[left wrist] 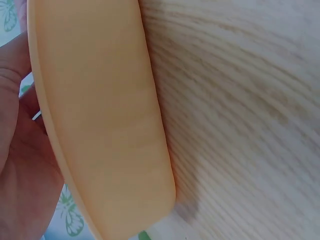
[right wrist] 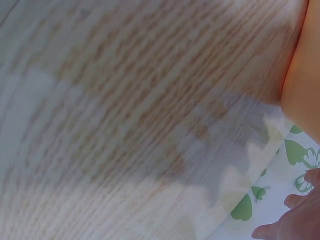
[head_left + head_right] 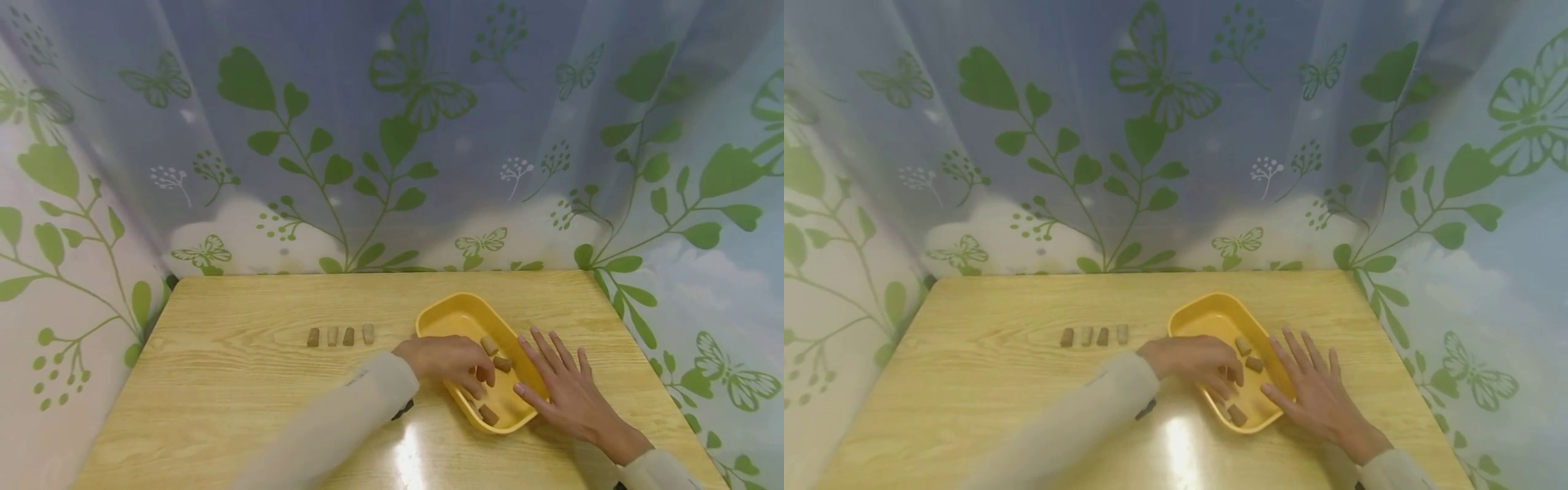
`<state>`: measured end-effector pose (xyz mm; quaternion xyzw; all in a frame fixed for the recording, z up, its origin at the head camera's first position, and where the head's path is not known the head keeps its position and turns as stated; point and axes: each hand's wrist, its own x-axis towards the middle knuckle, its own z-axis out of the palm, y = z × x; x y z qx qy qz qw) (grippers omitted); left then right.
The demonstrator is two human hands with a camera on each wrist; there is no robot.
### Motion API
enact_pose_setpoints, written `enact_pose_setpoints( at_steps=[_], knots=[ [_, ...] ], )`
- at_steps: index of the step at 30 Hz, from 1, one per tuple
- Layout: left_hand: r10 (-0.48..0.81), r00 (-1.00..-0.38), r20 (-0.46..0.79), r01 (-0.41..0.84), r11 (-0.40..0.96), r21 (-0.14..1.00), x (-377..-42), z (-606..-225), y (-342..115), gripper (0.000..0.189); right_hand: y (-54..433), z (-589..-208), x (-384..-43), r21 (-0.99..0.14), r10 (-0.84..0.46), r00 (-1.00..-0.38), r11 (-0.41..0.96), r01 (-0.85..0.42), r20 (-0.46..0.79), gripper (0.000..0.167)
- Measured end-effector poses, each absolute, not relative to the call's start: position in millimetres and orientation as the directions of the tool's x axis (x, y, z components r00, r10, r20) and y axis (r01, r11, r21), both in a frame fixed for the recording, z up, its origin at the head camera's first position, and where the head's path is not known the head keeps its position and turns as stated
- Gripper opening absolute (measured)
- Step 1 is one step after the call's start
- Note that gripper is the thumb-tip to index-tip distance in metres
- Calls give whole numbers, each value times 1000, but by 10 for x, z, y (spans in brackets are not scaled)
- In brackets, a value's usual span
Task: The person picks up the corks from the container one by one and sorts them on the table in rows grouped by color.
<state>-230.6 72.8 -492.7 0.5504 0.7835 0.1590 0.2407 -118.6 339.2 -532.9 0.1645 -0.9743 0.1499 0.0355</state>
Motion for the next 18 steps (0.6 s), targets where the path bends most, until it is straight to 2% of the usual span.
enact_pose_setpoints(
  at_steps=[10, 18],
  knots=[
    [908, -284, -307, 749, 410, 520, -2222, -4992, 846, 25, 3404, -5346, -1192, -278, -304, -945, 904, -326, 119, 82],
    [895, -266, -359, 759, 424, 494, -2182, -4963, 898, 17, 3406, -5358, -1195, -282, -308, -942, 900, -333, 130, 82]
  ],
)
